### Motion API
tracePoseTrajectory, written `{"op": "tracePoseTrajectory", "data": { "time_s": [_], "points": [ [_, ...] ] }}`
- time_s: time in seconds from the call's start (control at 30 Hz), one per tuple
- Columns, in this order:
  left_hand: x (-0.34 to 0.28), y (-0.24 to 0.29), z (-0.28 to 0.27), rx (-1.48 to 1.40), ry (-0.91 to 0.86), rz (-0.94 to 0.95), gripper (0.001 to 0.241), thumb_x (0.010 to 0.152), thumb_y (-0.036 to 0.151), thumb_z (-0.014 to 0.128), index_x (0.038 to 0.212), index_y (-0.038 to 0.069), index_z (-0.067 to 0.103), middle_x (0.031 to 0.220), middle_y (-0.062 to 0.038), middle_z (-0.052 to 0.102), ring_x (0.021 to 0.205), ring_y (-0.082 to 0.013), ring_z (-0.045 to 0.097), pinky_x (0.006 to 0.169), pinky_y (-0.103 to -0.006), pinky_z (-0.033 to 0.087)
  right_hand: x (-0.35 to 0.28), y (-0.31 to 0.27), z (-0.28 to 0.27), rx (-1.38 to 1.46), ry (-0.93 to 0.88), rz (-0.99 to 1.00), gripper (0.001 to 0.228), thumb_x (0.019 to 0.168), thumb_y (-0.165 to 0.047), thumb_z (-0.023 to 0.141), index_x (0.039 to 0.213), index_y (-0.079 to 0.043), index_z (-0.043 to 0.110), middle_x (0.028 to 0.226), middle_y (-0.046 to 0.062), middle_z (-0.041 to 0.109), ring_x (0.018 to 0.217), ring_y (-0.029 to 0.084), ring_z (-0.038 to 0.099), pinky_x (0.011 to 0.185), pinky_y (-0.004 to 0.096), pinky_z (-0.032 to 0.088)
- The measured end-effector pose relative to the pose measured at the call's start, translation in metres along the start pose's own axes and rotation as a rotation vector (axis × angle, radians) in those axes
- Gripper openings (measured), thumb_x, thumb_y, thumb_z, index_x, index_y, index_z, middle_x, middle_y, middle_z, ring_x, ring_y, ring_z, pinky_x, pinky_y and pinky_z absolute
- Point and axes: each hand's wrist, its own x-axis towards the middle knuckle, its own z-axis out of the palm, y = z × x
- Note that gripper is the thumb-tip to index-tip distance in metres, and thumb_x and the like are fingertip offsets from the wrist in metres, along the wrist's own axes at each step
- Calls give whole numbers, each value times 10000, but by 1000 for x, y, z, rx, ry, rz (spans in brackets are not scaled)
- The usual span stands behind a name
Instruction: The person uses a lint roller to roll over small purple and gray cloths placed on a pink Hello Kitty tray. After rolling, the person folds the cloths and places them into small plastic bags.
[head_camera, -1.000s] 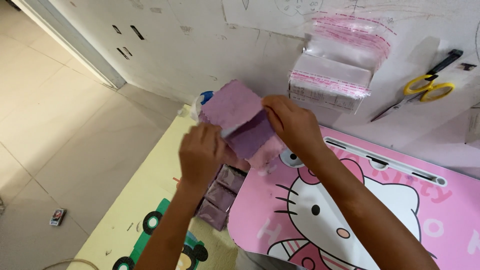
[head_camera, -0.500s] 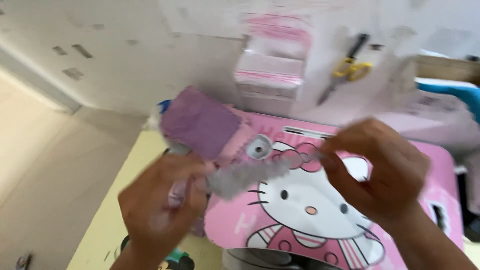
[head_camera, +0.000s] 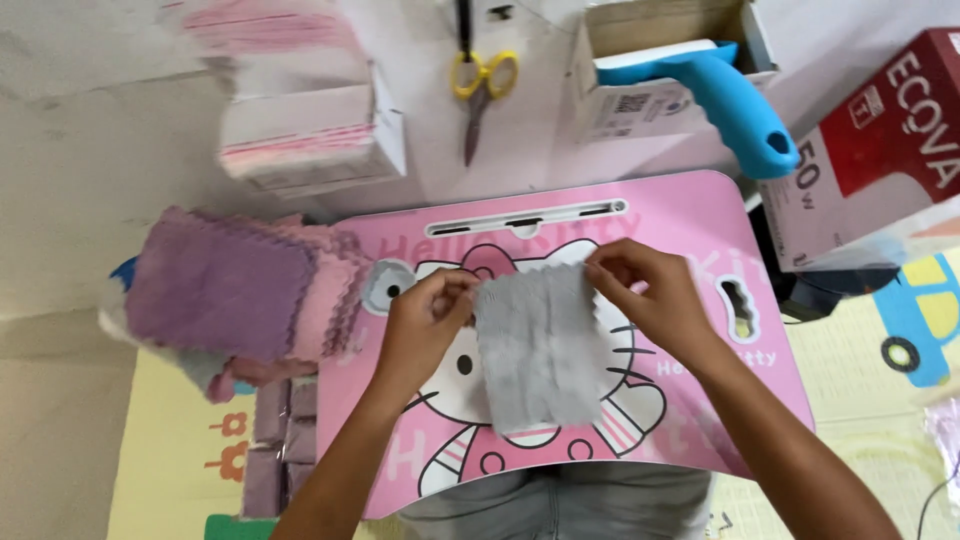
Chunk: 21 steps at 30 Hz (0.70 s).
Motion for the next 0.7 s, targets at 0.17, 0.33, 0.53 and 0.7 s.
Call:
{"op": "tracePoseTrajectory", "data": {
  "time_s": [0.17,0.33,0.53,0.7],
  "points": [
    [40,-60,21,264,-17,12,212,952,39,642,1148,36,721,936,-184,759,766,-284,743,720,-428,601,29,76,26,-240,-76,55,152,939,-157,731,1067,-79,751,833,173,769,693,317,693,661,419,537],
    [46,-66,24,612,29,237,260,944,41,649,1204,36,659,1026,-182,697,918,-381,723,742,-469,592,40,90,37,-438,-117,-3,163,921,-124,727,1082,-129,753,888,121,789,784,347,753,723,435,586],
    [45,-108,24,1019,-18,721,420,876,353,751,1248,167,685,1362,-129,577,1293,-339,519,966,-496,429,45,96,36,-427,-62,-27,222,874,-107,749,1093,-137,723,908,82,740,733,312,719,700,440,573],
    [45,-122,24,1095,-56,700,495,850,473,739,1277,237,656,1344,-114,575,1301,-320,541,989,-540,449,39,77,3,196,272,-67,224,1018,-94,596,1240,-80,627,908,151,734,572,187,628,512,276,523]
  ]
}}
